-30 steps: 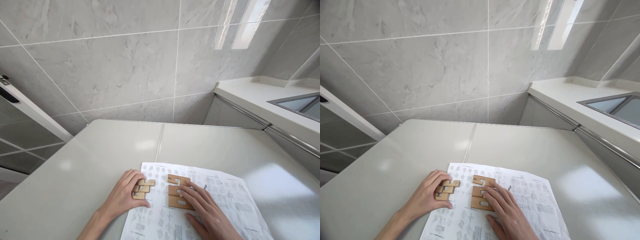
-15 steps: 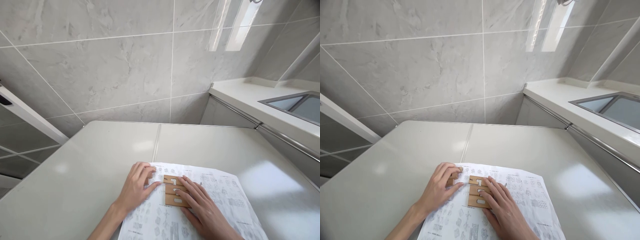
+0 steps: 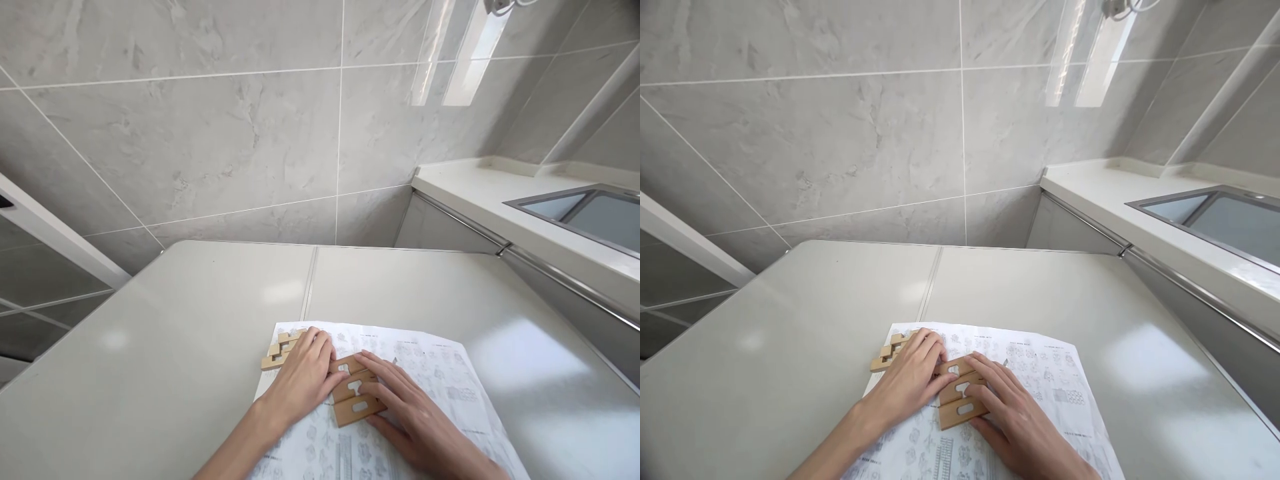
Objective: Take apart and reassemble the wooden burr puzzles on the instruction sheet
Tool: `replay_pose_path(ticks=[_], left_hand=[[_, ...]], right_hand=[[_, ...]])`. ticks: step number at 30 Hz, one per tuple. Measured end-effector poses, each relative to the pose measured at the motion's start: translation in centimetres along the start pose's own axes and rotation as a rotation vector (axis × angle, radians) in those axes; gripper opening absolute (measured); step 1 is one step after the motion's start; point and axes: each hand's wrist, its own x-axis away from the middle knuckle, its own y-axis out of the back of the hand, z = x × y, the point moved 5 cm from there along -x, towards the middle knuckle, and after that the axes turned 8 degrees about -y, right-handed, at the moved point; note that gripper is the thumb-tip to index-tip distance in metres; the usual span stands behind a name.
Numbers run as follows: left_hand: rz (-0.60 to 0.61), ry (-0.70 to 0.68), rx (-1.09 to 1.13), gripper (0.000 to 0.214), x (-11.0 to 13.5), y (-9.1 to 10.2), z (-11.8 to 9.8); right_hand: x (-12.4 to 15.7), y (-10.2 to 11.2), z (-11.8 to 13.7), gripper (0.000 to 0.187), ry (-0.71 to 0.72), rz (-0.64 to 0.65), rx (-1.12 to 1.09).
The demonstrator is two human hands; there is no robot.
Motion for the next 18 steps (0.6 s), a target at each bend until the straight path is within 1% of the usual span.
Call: replay_pose_path(ticks=[3, 7, 10, 14, 18], left_hand=[[0.008, 0.011, 0.047, 0.028, -0.1, -0.2, 0.0], [-0.005, 0.033, 0.142, 0.026, -0.2, -0.5, -0.1], [-0.048, 0.095, 0.245, 0.021, -0.2, -0.7, 0.0], [-0.075, 0.215, 0.468, 0.029, 0.0, -1.3, 0.1], [-0.099, 0.308, 0.780, 0.037, 0.4, -2.3, -0.1]], right_hand=[[0.1, 0.0, 0.3, 0.026, 0.020, -0.020, -0.022], [0.1, 0.0, 0.6, 0.032, 0.010, -0.025, 0.008], [0.3, 0.3, 0.6, 0.030, -0.024, -0.037, 0.020], [0.6, 0.3, 0.3, 0.031, -0.075, -0.037, -0.002], [0.9, 0.1, 0.0, 0.020, -0.097, -0.053, 0.006]])
